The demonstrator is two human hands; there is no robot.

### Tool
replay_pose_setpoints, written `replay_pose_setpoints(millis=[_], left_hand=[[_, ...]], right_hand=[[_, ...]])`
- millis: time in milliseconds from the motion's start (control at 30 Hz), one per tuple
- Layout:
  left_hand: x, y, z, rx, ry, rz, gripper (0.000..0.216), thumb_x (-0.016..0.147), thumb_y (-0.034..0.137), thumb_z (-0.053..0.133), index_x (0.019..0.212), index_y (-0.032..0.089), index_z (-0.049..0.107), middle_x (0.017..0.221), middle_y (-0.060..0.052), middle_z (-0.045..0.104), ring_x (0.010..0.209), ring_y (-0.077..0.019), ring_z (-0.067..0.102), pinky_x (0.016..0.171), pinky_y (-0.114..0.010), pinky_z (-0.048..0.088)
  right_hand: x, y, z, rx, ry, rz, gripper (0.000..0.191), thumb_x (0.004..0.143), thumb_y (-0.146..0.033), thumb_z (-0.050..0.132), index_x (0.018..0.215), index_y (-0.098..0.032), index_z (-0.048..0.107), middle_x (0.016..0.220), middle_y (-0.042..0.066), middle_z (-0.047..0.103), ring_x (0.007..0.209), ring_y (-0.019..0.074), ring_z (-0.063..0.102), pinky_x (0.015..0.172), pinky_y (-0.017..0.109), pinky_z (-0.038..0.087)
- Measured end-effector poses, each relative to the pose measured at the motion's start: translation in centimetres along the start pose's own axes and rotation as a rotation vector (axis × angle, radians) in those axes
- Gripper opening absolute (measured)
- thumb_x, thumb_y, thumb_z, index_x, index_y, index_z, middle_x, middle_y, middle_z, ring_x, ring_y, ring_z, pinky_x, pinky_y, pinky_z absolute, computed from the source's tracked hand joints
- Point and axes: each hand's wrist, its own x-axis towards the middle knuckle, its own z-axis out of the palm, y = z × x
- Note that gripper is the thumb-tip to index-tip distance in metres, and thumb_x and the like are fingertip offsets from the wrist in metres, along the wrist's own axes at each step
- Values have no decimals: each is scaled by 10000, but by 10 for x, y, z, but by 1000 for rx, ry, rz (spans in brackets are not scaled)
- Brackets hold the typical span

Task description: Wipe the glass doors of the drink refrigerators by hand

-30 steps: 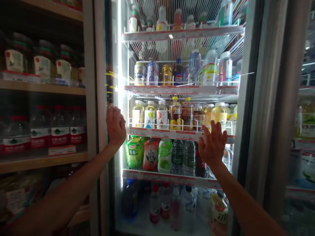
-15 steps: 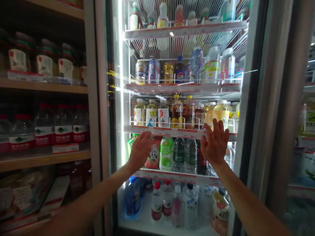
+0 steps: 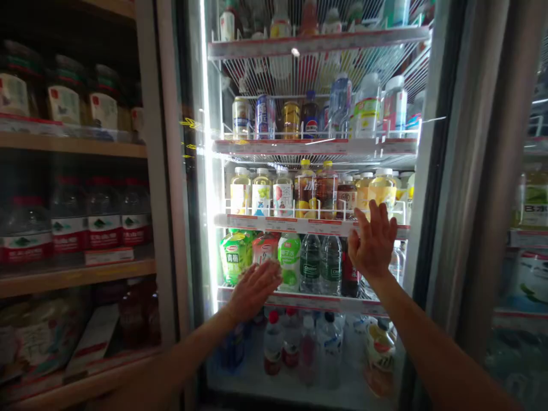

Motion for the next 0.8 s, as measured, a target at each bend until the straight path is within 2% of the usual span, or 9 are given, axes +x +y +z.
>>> replay_pose_setpoints(millis=[100,200,267,333,467,533,667,733,800], left_hand=[[-5,-13,-4,-10,-32,26,455,843,137,451,1282,253,442,1405,-45,418,1350,-178,281,1100,-375,254],[-9,-52,-17,83,179,-419,492,854,124,427,1336,212,378,1451,-102,330,1362,-206,254,1087,-404,277],[-2,-60,-18,104,286,-575,525,858,119,417,1366,218,330,1483,-109,256,1371,-220,229,1075,-424,299],[15,-47,-10,80,248,-458,548,847,92,415,1367,240,327,1485,-92,257,1374,-220,218,1069,-421,310],[67,-35,2,-30,23,93,518,836,99,446,1315,289,397,1401,-25,425,1343,-168,296,1084,-354,292],[91,-58,-2,-39,51,13,490,855,133,433,1319,288,391,1374,-23,460,1333,-152,315,1095,-355,269],[116,-95,-7,35,310,-453,494,877,133,357,1369,164,323,1446,-138,324,1373,-231,219,1098,-448,240],[119,-79,0,29,261,-350,504,859,109,378,1359,165,340,1451,-129,318,1375,-232,211,1092,-432,261],[123,-52,9,-14,74,4,526,835,82,408,1346,198,358,1450,-85,335,1373,-202,221,1087,-386,283]], right_hand=[[0,1,-1,19,-15,3,464,863,-287,421,1315,-181,435,1451,120,334,1359,281,263,1068,514,237],[0,0,-1,18,-27,30,469,864,-279,415,1328,-211,411,1460,100,323,1369,266,242,1076,507,226],[1,-3,-1,11,-36,46,476,860,-271,419,1333,-221,401,1466,94,312,1374,260,230,1082,503,217],[1,-5,-1,6,-44,50,483,856,-268,427,1336,-223,395,1468,94,307,1376,258,226,1084,498,213],[2,-2,-5,9,-59,39,484,862,-271,422,1343,-230,384,1467,92,309,1373,252,236,1082,487,213],[1,6,-8,12,-85,31,491,869,-282,409,1356,-240,364,1466,89,314,1371,248,242,1082,486,207],[-1,16,-13,-2,-80,94,528,879,-304,394,1394,-238,300,1479,105,282,1374,254,232,1081,495,186],[1,12,-16,23,-87,90,534,882,-295,387,1402,-247,279,1488,97,263,1376,247,227,1084,485,186],[4,3,-20,67,-115,40,526,884,-274,377,1400,-255,276,1487,87,267,1379,235,223,1089,475,189]])
